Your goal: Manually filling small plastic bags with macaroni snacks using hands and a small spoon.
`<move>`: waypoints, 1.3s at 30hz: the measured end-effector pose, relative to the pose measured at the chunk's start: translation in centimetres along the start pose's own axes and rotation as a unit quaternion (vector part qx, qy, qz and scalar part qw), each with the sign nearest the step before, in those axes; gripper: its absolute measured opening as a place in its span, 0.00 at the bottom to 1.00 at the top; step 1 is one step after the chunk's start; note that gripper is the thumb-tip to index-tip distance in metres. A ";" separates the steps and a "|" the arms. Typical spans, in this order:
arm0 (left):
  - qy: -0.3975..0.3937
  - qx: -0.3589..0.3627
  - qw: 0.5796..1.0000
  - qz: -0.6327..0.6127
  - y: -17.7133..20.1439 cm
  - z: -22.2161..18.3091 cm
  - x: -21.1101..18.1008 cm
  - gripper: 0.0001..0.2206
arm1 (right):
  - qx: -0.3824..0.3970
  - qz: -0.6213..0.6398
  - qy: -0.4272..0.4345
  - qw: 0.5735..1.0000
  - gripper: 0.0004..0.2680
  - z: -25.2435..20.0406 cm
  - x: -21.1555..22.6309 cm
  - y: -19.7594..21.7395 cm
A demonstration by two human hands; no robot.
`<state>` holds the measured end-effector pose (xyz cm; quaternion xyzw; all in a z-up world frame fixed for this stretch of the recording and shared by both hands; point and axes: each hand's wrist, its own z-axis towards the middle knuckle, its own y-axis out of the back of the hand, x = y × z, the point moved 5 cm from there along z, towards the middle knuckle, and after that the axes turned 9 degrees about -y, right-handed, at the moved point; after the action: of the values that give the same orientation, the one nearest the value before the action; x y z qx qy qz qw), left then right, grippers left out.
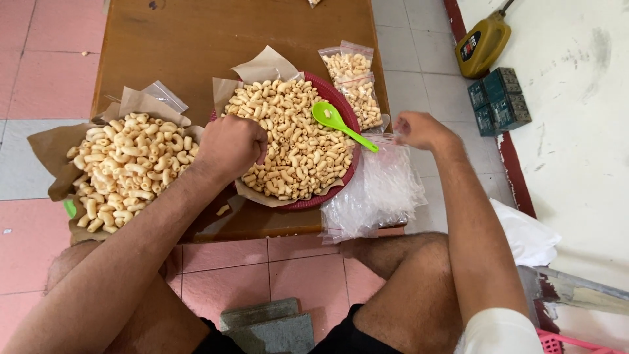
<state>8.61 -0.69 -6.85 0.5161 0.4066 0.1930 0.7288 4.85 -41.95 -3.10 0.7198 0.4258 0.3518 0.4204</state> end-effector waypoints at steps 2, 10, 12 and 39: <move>-0.039 -0.007 0.999 0.031 0.3 0.2 -0.5 0.05 | -0.002 -0.047 -0.013 0.999 0.14 0.1 -0.9 -0.4; -0.146 -0.063 0.978 0.135 0.8 -1.3 -1.9 0.06 | 0.028 -0.039 -0.004 0.999 0.10 -2.2 -1.6 -2.2; -0.157 -0.076 0.974 0.146 0.9 -1.2 -2.0 0.06 | 0.038 -0.020 -0.015 0.999 0.23 -3.8 -0.5 -1.4; -0.190 -0.140 0.929 -0.285 7.9 -3.2 -7.2 0.28 | -0.100 0.063 0.414 0.902 0.05 -13.9 18.7 4.7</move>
<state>2.89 -0.75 2.77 0.2984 0.3594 -0.0696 0.8814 1.60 -22.02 9.46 0.4885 0.4775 0.6851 0.2530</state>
